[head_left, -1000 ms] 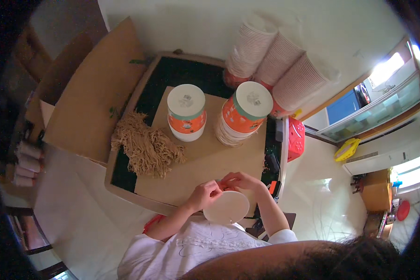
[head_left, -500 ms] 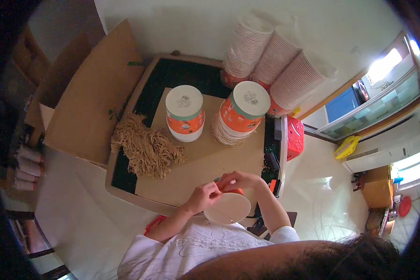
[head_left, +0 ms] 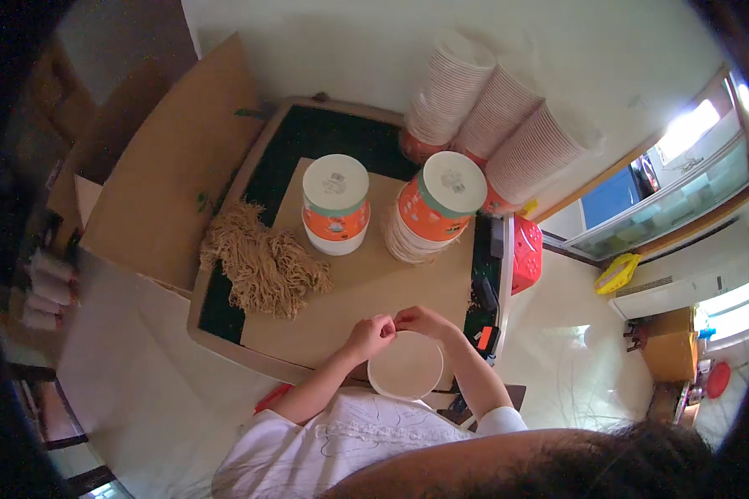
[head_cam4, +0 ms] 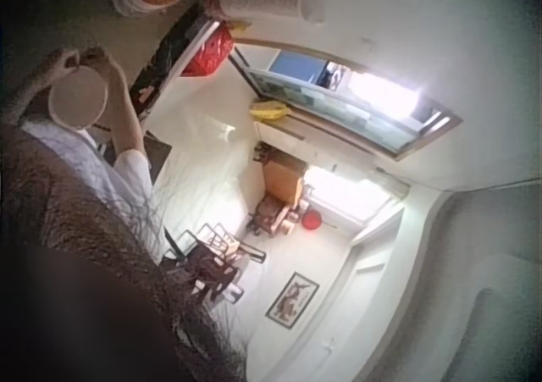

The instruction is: Packing plastic containers with shredded paper at a workspace.

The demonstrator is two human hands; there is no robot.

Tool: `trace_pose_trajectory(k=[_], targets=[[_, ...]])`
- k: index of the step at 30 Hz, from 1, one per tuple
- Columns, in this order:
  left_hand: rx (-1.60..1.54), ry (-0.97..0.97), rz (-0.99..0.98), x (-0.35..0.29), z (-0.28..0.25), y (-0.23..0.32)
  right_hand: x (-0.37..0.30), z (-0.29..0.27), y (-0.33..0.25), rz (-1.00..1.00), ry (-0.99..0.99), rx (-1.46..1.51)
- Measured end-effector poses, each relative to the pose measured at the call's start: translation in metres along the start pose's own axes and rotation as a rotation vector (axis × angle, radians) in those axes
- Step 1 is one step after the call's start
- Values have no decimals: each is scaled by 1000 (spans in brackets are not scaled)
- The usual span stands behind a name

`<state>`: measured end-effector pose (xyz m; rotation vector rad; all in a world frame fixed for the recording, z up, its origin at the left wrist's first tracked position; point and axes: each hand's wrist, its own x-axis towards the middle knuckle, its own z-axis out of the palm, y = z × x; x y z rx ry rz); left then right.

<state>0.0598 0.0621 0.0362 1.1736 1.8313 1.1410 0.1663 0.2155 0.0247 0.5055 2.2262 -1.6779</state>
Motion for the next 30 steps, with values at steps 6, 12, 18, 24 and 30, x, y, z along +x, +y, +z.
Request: trace_pose_trajectory(k=[6, 12, 18, 24, 30], targets=[[-161, -57, -124, 9, 5, -21, -2, 6, 16, 67, 94, 226], [-725, -148, -398, 27, 23, -56, -5, 18, 15, 43, 316, 339], [-1146, -255, -651, 37, 16, -54, -5, 22, 13, -8, 457, 34], [-938, -270, -624, 39, 26, -55, -5, 23, 13, -23, 486, 108], [-1023, -264, -630, 39, 25, -70, -5, 23, 14, -12, 512, 106]])
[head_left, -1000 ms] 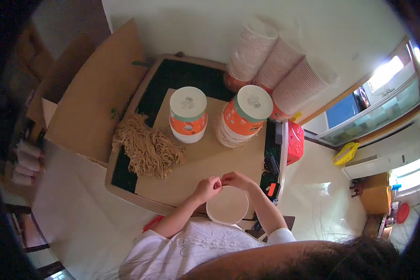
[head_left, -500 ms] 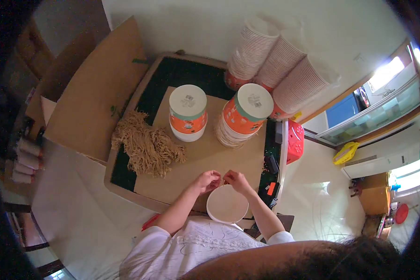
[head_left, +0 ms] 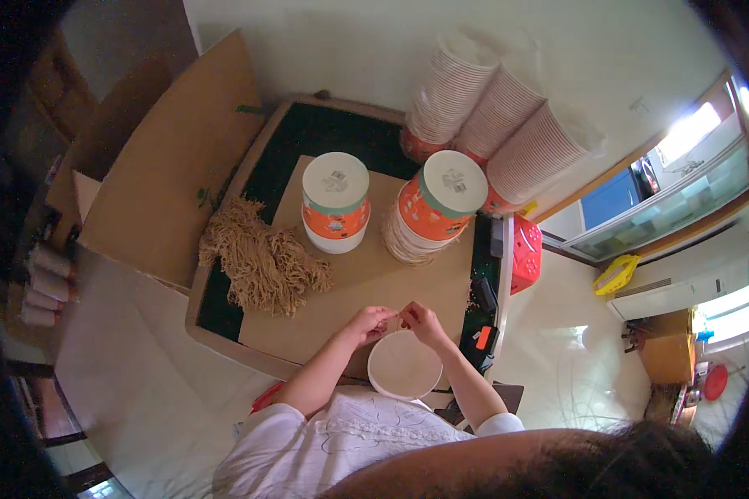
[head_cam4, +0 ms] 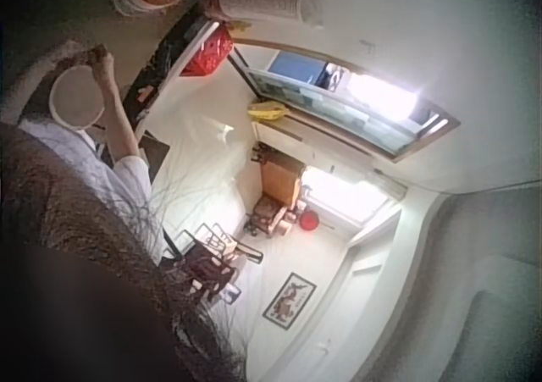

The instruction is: Packing plastic containers with shredded paper at a workspace.

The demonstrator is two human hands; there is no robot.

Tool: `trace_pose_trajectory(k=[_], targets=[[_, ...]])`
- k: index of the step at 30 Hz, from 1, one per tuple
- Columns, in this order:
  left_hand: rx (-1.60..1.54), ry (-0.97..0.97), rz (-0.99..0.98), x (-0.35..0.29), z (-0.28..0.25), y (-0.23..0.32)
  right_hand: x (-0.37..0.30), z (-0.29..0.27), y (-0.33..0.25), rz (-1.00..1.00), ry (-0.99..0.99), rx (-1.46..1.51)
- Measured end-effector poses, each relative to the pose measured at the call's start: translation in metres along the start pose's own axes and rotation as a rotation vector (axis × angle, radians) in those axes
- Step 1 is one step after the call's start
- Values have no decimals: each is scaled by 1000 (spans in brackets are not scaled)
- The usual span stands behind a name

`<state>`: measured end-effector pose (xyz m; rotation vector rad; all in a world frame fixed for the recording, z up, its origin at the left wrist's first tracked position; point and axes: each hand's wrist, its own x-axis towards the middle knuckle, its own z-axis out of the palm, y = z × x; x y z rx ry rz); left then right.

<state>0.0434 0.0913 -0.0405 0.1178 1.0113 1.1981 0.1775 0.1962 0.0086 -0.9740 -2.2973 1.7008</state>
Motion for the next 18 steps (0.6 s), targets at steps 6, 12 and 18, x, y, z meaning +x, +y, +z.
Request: trace_pose_trajectory(k=[6, 12, 18], targets=[[-513, -37, 44, -37, 26, 40, -1, -1, 1, 10, -10, -29], [-491, -117, 71, -28, 13, 27, -2, 1, -1, -13, 34, -97], [-172, -64, 76, -15, 6, 17, -5, 5, 0, -41, 127, 30]])
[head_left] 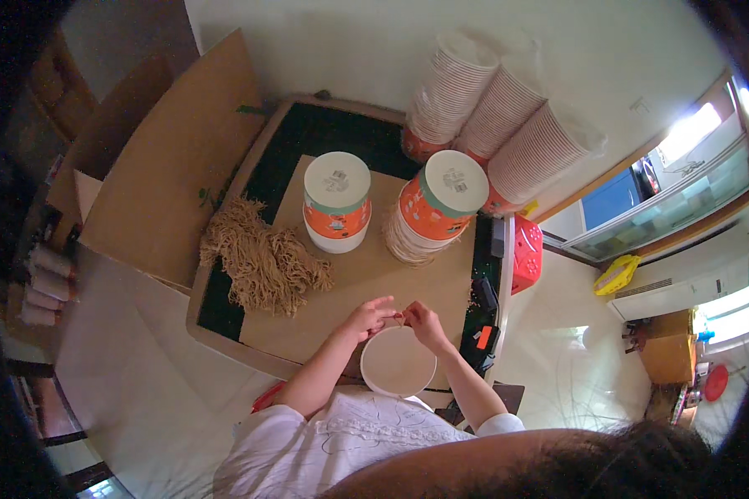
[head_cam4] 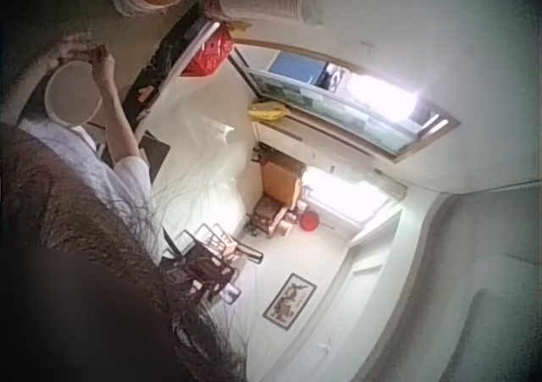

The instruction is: Packing plastic containers with shredded paper at a workspace.

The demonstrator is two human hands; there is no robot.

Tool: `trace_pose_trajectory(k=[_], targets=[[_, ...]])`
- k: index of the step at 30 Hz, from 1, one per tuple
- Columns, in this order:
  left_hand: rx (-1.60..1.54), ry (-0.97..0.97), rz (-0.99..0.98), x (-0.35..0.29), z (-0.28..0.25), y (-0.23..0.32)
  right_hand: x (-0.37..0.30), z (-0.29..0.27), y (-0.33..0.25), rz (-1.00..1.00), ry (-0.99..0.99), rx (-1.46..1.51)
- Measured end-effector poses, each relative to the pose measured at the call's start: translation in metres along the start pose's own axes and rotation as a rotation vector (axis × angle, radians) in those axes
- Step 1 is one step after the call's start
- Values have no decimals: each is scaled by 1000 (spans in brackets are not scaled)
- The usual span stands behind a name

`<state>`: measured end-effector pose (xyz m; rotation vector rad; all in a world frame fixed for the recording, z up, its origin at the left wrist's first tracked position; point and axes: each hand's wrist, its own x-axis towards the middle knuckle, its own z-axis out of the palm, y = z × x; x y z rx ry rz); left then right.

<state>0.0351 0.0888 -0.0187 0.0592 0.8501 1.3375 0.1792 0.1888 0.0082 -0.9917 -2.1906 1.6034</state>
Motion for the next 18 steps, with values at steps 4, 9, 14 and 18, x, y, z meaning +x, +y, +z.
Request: trace_pose_trajectory(k=[4, 9, 14, 18], targets=[[379, 47, -93, 1, 15, 4, -1, -1, 2, 18, 2, -53], [550, 108, -48, 9, 13, -6, -1, 1, -10, -4, 25, -42], [723, 133, 48, 5, 23, -4, 9, -5, -7, 248, -2, -191], [720, 169, 5, 4, 25, -3, 12, -3, -1, 253, -107, -233]])
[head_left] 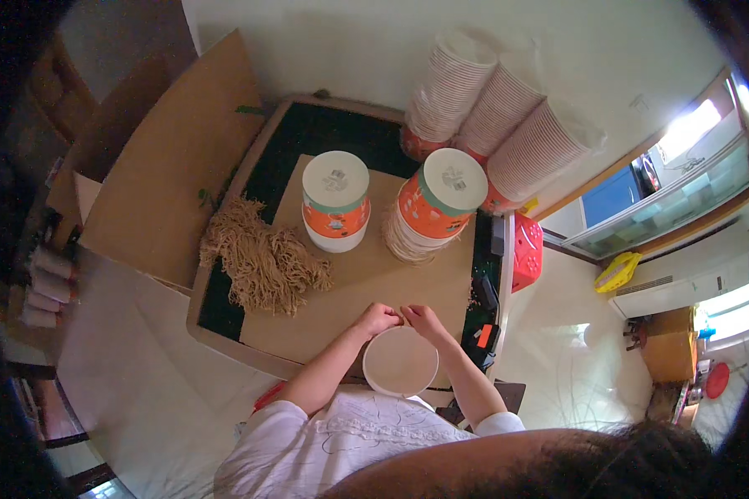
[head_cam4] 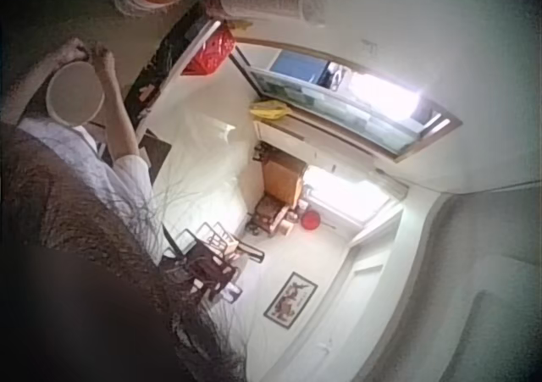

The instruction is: Packing plastic containers with shredded paper at a workspace.

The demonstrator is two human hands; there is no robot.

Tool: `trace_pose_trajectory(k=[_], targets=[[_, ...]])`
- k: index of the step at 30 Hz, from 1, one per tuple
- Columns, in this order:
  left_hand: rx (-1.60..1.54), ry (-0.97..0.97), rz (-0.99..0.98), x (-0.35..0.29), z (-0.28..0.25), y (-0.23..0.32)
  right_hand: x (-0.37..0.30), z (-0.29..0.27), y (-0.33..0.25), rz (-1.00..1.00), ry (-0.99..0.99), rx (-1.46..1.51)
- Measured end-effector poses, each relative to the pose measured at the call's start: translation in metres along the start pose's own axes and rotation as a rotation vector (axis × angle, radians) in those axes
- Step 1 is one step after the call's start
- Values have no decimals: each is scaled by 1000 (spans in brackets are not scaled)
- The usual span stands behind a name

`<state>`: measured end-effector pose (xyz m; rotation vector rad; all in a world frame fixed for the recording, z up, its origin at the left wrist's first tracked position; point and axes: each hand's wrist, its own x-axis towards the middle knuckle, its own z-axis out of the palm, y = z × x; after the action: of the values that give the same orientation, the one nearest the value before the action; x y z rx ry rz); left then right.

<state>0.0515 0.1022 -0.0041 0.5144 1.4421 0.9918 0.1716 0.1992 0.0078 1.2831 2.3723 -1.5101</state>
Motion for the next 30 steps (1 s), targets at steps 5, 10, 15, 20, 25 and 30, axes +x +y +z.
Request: trace_pose_trajectory(k=[5, 10, 15, 20, 25, 30], targets=[[-57, 18, 6, 7, -1, -11, -1, -5, 3, -38, -98, 163], [-91, 105, 157, 9, -3, -21, -5, -1, 10, -175, -76, 230], [-27, -77, 303, -4, -12, -2, -5, 9, 22, -207, 163, 239], [-46, -115, 338, -5, -13, -3, -14, 9, 7, -214, 205, 177], [181, -63, 597, 10, -17, -19, -17, 8, -1, -245, 232, 154], [434, 91, 578, -3, -13, 3, -21, 4, -8, -216, 228, 208]])
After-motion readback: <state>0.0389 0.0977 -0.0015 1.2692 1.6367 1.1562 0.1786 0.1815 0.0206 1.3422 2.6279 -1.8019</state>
